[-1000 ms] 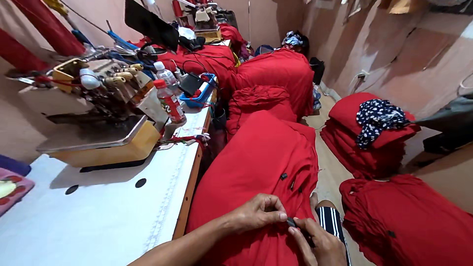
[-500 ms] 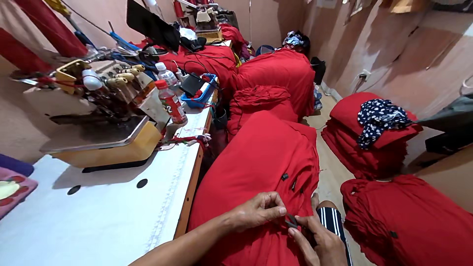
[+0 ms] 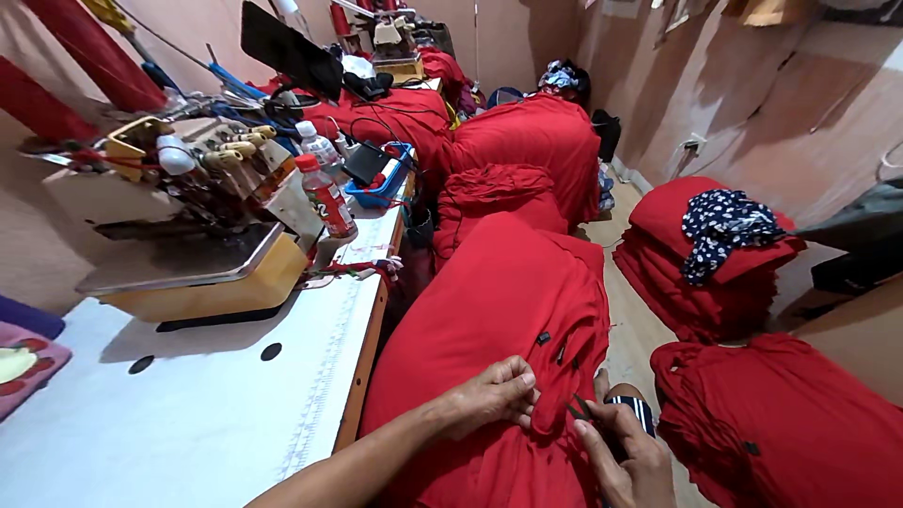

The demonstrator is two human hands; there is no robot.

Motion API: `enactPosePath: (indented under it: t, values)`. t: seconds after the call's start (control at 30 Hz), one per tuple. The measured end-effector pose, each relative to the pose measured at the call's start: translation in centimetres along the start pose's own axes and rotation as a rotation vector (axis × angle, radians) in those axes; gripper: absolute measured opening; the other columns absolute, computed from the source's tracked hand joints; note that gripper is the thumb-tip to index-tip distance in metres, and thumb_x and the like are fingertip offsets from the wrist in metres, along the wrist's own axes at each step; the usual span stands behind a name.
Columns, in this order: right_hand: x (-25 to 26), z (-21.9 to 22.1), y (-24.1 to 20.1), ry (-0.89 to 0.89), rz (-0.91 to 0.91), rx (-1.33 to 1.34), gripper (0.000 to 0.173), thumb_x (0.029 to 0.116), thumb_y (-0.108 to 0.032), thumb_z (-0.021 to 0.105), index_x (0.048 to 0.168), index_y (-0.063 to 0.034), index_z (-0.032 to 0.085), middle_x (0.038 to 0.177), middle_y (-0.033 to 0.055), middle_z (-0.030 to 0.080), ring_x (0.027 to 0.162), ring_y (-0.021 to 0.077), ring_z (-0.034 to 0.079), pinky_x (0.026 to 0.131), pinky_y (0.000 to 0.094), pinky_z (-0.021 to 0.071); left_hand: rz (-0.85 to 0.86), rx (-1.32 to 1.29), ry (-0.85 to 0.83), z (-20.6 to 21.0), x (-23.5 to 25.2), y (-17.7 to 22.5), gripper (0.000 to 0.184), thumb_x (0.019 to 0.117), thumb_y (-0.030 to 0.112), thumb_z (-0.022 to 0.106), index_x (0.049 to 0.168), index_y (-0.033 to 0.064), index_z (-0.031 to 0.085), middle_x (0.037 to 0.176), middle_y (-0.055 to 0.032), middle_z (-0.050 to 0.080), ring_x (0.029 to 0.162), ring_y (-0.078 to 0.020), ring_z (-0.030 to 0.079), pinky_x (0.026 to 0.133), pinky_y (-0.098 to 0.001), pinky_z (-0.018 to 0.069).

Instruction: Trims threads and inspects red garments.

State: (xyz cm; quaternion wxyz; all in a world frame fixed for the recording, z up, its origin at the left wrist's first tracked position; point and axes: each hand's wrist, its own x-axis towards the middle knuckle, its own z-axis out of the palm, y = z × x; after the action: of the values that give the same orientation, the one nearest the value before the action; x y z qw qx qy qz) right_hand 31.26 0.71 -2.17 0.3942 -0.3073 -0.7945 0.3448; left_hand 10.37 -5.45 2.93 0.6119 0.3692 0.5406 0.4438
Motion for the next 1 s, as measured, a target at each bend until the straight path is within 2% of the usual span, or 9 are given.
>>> enactPosePath:
  t: [0.13,0.27,0.37,0.57,0.73,0.8,0.9,1.0]
  values:
    - [-0.5,0.0,-0.3,-0.051,-0.036,-0.007,0.024,0.0919,-0.017,0.069,0.106,0.0028,0.071,0.081,0.0082,0.07,0.062,0.0089,0.062,0.06,0.0245,0.0532,-0.026,0.0,0.024,0.2,0.0,0.1,0.012,0.1104,0.013,0.032,0.107,0.0096,0.043,0.086,0.0032,0.059,0.078,-0.0058,0.065,0.078,-0.0268,0.0577]
    - [-0.6,0.7,-0.9,-0.114,-0.145,-0.148,0.019,0.0912,-0.015,0.068,0.098,0.0011,0.075,0.081,0.0104,0.073,0.065,0.0203,0.07,0.057,0.0368,0.0566,-0.037,0.0,0.017,0.2,0.0,0.2,0.012,0.1106,0.013,0.031,0.108,0.0094,0.042,0.087,0.0026,0.059,0.079,-0.0064,0.066,0.079,-0.0275,0.058]
    - [-0.5,0.8,-0.7,-0.081,-0.202,-0.207,0.015,0.0918,-0.014,0.067,0.093,-0.0012,0.076,0.079,0.0088,0.073,0.067,0.0184,0.071,0.059,0.0334,0.0572,-0.041,0.007,0.018,0.2,0.0,0.2,0.012,0.1107,0.013,0.032,0.107,0.0093,0.042,0.086,0.0028,0.059,0.078,-0.0062,0.066,0.079,-0.027,0.0577]
    - [-0.5,0.2,-0.5,-0.041,-0.175,-0.144,0.018,0.0916,-0.016,0.068,0.096,0.0,0.075,0.078,0.0089,0.072,0.064,0.0145,0.067,0.059,0.0282,0.0545,-0.039,-0.018,0.01,0.0,0.0,0.3,0.012,0.1106,0.012,0.032,0.105,0.0108,0.043,0.085,0.0039,0.059,0.077,-0.0053,0.065,0.078,-0.0262,0.0578]
    - [-0.6,0.5,-0.8,-0.117,-0.173,-0.17,0.017,0.0916,-0.014,0.068,0.095,0.0006,0.075,0.081,0.0104,0.073,0.066,0.0201,0.071,0.058,0.0355,0.0566,-0.042,-0.025,0.008,0.0,0.1,0.2,0.012,0.1105,0.012,0.032,0.105,0.011,0.042,0.084,0.0042,0.058,0.076,-0.005,0.065,0.078,-0.0257,0.0577]
    - [-0.5,0.5,-0.7,-0.095,-0.165,-0.165,0.016,0.0926,-0.014,0.067,0.094,0.0002,0.075,0.08,0.0097,0.073,0.066,0.0189,0.071,0.059,0.0342,0.057,-0.042,-0.015,0.011,0.0,0.1,0.2,0.012,0.1104,0.012,0.033,0.105,0.0108,0.043,0.084,0.0043,0.057,0.076,-0.0048,0.064,0.077,-0.0253,0.0574]
    - [-0.4,0.2,-0.3,-0.068,-0.103,-0.09,0.017,0.0937,-0.015,0.066,0.098,-0.0007,0.074,0.08,0.0081,0.072,0.067,0.0141,0.068,0.061,0.0301,0.0558,-0.04,-0.012,0.021,-0.1,0.1,0.1,0.012,0.1105,0.012,0.033,0.104,0.011,0.043,0.083,0.0047,0.056,0.074,-0.0043,0.062,0.076,-0.0246,0.0568]
    - [0.3,0.4,0.3,-0.033,-0.044,-0.007,0.024,0.0926,-0.018,0.067,0.106,0.0026,0.071,0.082,0.0075,0.07,0.065,0.0088,0.062,0.061,0.0252,0.0529,-0.025,-0.004,0.017,-0.2,0.2,0.0,0.012,0.1102,0.012,0.034,0.104,0.0109,0.044,0.083,0.0047,0.055,0.073,-0.0043,0.061,0.075,-0.0248,0.0567]
